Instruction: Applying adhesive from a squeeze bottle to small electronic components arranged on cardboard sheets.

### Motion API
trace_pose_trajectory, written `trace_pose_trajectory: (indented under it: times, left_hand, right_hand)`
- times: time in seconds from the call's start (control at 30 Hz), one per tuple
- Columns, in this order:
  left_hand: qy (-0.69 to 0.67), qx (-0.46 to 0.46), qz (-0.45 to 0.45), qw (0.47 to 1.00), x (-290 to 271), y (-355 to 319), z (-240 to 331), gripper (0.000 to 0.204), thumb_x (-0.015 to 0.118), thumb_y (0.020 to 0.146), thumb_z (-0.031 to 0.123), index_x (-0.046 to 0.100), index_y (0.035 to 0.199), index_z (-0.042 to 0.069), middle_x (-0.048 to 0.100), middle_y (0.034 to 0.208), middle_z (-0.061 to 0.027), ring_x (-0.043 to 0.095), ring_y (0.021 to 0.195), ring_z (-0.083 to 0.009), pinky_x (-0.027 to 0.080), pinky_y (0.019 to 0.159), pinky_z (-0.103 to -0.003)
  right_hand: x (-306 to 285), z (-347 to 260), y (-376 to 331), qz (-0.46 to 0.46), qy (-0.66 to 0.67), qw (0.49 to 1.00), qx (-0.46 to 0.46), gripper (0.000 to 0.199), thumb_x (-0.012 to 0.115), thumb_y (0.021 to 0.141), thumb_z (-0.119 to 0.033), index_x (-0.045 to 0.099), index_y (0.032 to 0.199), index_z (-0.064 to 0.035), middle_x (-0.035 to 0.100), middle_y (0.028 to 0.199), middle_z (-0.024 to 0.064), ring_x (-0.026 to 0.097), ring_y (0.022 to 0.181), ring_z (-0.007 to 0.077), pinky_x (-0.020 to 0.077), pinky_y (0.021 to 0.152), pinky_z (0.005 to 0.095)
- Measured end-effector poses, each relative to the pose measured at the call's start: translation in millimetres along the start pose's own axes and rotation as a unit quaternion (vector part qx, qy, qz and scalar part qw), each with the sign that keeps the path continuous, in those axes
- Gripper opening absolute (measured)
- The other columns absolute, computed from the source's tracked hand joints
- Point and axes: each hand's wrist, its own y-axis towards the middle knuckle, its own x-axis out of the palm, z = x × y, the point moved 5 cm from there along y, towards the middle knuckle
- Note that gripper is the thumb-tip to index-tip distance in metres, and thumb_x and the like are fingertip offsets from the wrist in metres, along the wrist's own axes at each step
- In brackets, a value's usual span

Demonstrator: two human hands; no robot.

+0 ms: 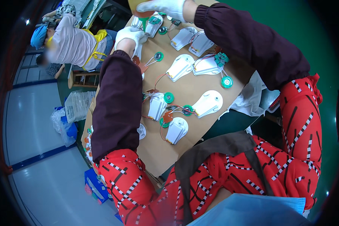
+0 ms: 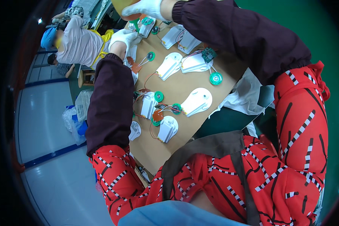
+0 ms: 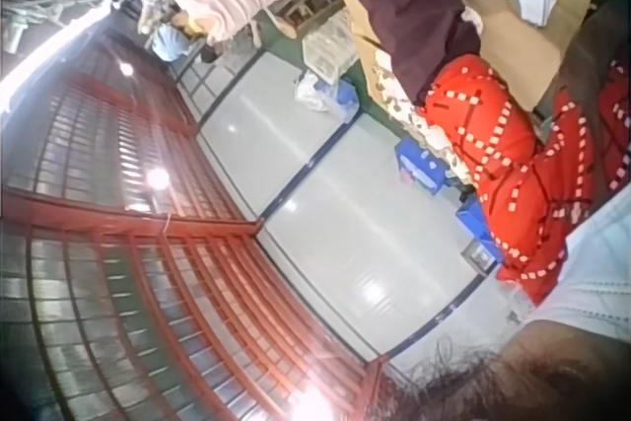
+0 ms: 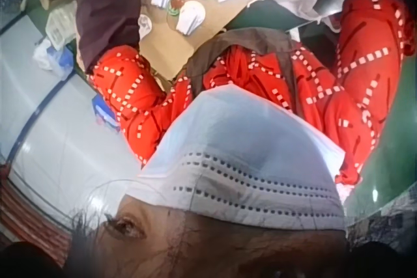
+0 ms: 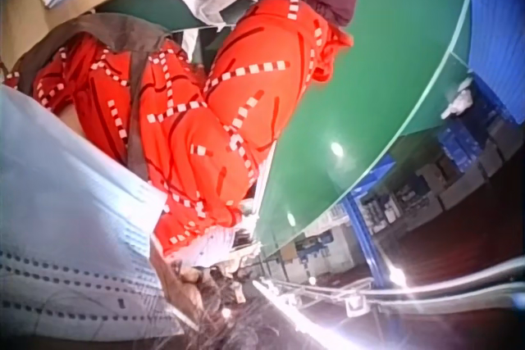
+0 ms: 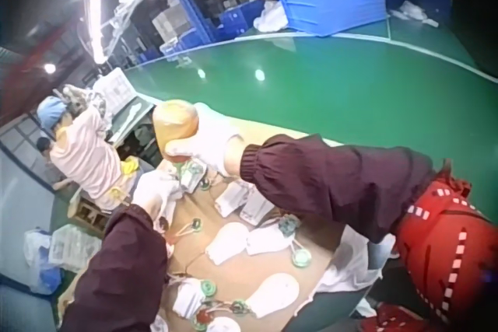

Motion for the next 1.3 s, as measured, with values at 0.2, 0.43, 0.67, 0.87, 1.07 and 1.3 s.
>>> trace_pose_trajectory:
  times: [0.2,0.43,0.67,0.87,1.07,1.3]
  left_hand:
    - [-0.045,-0.003,0.008,0.999,5.7,-6.7,-4.6,0.02,0.07,0.08,0.007,0.068,0.096,-0.005,0.07,0.085,-0.0114,0.069,0.071,-0.0168,0.053,0.066,-0.027]
    - [-0.059,0.003,0.022,0.998,9.3,-12.7,-3.6,0.016,0.069,0.079,0.004,0.068,0.093,-0.005,0.07,0.082,-0.0111,0.068,0.071,-0.0167,0.053,0.065,-0.027]
    - [-0.037,0.01,0.021,0.999,11.4,-13.7,-3.0,0.015,0.069,0.079,0.004,0.068,0.092,-0.004,0.07,0.08,-0.0107,0.067,0.067,-0.016,0.052,0.064,-0.027]
    - [-0.016,0.013,0.024,1.0,8.1,-12.0,-5.7,0.016,0.071,0.078,0.006,0.069,0.091,-0.002,0.07,0.078,-0.0092,0.067,0.067,-0.0144,0.052,0.064,-0.026]
    - [0.023,-0.003,0.027,0.999,11.3,-24.1,5.3,0.015,0.064,0.085,0.0,0.059,0.096,-0.008,0.067,0.093,-0.0182,0.069,0.082,-0.0237,0.058,0.073,-0.029]
    - [0.039,0.011,0.024,0.999,14.2,-20.3,3.7,0.013,0.064,0.085,0.0,0.059,0.095,-0.007,0.067,0.092,-0.0173,0.07,0.08,-0.0229,0.058,0.073,-0.029]
  right_hand:
    - [-1.9,-5.3,-9.4,-0.012,-0.095,0.995,0.024,0.059,0.084,0.061,-0.026,0.056,0.107,-0.002,0.064,0.104,0.0163,0.062,0.097,0.0282,0.0478,0.087,0.0366]
    - [-10.5,-8.8,-17.7,-0.015,-0.059,0.998,0.002,0.058,0.085,0.06,-0.024,0.057,0.106,-0.0022,0.064,0.104,0.0161,0.062,0.097,0.0274,0.0482,0.086,0.0367]
    - [-16.1,1.2,-20.9,-0.033,0.026,0.999,0.02,0.057,0.084,0.065,-0.017,0.056,0.112,-0.002,0.065,0.107,0.012,0.061,0.099,0.0204,0.0486,0.089,0.034]
    - [-15.8,-1.7,-17.8,-0.011,-0.003,0.999,0.036,0.058,0.084,0.065,-0.017,0.056,0.113,-0.002,0.065,0.107,0.0118,0.062,0.098,0.0206,0.0492,0.088,0.0331]
    - [-13.6,0.3,-17.2,-0.003,0.021,1.0,0.023,0.061,0.084,0.065,-0.018,0.056,0.116,-0.0016,0.064,0.11,0.0123,0.062,0.1,0.0212,0.0493,0.088,0.0335]
    - [-8.6,5.0,-13.7,0.0,0.03,1.0,0.004,0.063,0.083,0.066,-0.016,0.055,0.12,-0.0013,0.064,0.112,0.013,0.062,0.102,0.0214,0.0488,0.09,0.0337]
